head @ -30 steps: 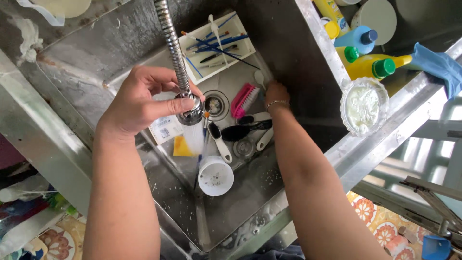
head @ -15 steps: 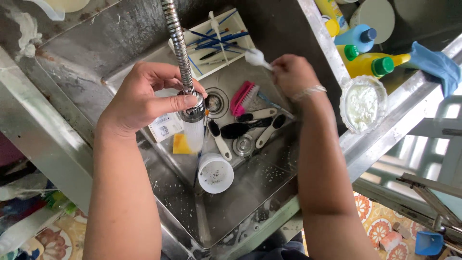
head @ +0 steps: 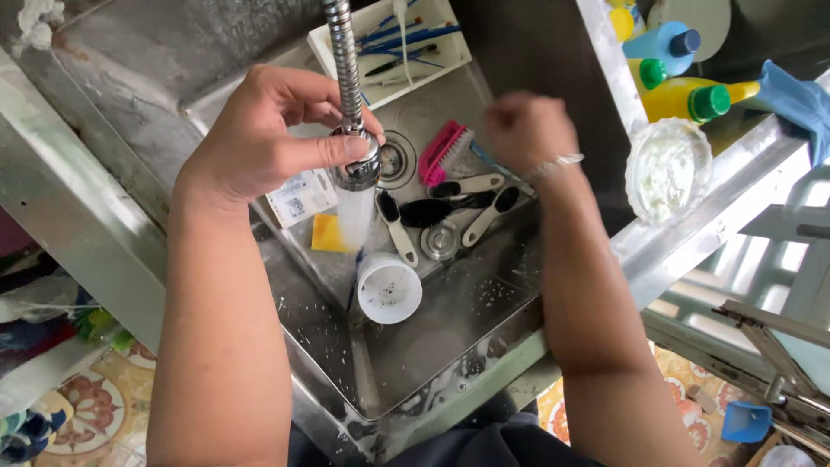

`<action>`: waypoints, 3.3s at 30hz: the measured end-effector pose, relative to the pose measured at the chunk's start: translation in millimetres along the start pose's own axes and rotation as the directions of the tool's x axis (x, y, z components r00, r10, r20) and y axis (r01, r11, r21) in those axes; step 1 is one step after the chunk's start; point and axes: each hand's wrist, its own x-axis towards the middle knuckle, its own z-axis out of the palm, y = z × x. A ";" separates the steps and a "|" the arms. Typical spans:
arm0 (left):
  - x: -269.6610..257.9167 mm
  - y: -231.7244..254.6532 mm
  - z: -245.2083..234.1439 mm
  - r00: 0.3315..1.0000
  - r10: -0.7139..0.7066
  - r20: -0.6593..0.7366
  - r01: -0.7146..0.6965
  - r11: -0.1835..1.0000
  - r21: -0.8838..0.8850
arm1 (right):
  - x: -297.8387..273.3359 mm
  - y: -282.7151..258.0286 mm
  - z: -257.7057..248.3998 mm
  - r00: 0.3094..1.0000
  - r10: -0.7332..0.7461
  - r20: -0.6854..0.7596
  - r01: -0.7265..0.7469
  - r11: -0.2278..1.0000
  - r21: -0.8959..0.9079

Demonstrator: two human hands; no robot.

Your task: Washing a sneaker and a plastic container in a sink using various brushes and water.

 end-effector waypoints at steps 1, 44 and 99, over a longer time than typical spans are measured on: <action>0.8 0.1 -0.7 1.000 0.011 0.002 -0.012 0.999 0.033 | -8.4 32.7 34.6 0.949 0.150 0.276 -0.137 0.988 -0.067; 25.8 -31.3 38.8 0.951 0.251 -0.180 -0.262 0.964 -0.044 | 1.5 -75.0 38.4 0.692 0.638 0.339 -0.490 0.070 0.869; 22.1 -24.1 49.7 0.983 0.151 -0.105 -0.115 0.950 0.289 | -0.1 -82.8 32.7 0.851 0.326 0.412 -0.396 -0.116 0.911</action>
